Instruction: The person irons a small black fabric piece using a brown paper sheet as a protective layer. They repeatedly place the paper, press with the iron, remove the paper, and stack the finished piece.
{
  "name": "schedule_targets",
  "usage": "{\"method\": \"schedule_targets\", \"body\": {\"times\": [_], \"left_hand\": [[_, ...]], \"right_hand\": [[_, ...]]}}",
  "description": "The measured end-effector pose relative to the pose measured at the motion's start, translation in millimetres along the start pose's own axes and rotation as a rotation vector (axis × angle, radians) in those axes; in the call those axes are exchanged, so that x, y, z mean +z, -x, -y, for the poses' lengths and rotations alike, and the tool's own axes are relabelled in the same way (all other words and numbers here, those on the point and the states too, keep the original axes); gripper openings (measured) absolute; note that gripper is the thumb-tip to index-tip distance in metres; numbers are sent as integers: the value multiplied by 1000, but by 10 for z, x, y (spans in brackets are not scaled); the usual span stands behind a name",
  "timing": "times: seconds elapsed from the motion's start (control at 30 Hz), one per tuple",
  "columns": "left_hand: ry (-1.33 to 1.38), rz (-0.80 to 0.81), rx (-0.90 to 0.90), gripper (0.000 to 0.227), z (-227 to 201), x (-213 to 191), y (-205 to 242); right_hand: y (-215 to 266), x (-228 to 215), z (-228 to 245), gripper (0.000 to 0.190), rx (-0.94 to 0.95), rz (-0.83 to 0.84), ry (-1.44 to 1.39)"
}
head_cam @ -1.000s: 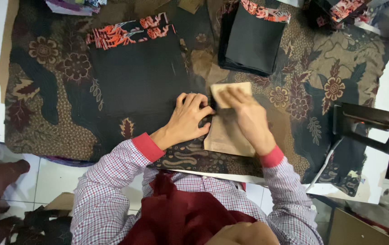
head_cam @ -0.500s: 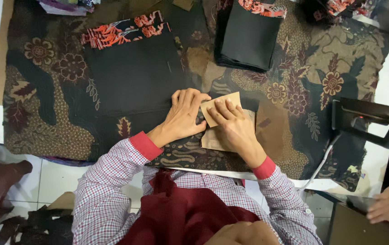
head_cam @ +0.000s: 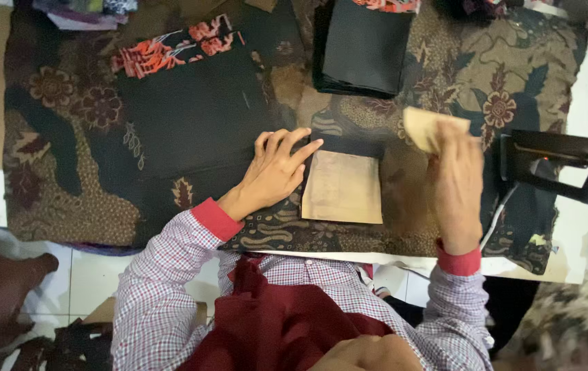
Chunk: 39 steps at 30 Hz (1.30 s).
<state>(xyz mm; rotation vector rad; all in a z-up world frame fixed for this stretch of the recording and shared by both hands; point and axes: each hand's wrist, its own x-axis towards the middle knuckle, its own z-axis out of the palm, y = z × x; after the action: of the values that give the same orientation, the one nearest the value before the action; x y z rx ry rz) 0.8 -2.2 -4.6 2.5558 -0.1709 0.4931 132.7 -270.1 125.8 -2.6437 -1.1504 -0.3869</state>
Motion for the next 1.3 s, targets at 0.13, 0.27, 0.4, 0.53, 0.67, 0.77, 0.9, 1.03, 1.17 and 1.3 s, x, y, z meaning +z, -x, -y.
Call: {"method": "schedule_targets", "body": {"times": [0.13, 0.27, 0.4, 0.53, 0.67, 0.77, 0.9, 1.03, 1.17, 1.3], "left_hand": [[-6, 64, -1, 55, -8, -3, -18], [-1, 91, -20, 51, -3, -13, -21], [6, 93, -44, 48, -13, 2, -26], [-25, 94, -43, 46, -12, 11, -29], [5, 83, -24, 47, -14, 3, -26], [62, 54, -11, 49, -26, -29, -60], [121, 16, -30, 41, -75, -127, -33], [181, 68, -32, 24, -107, -287, 122], [236, 118, 107, 16, -141, -359, 266], [224, 141, 265, 19, -151, -307, 285]], "right_hand": [[120, -3, -40, 56, -30, 183, -169], [408, 254, 177, 61, -268, 361, -294], [573, 310, 220, 54, -297, 388, -214], [656, 111, 77, 50, -290, 377, -361], [741, -175, -184, 41, -132, 46, -453], [701, -199, -330, 38, 44, -232, -303], [528, -17, -521, 41, 145, -220, -101], [680, 172, -451, 42, 127, -69, -115], [872, 428, -298, 30, -41, 69, -237], [953, 580, -227, 30, -131, 95, -328]]}}
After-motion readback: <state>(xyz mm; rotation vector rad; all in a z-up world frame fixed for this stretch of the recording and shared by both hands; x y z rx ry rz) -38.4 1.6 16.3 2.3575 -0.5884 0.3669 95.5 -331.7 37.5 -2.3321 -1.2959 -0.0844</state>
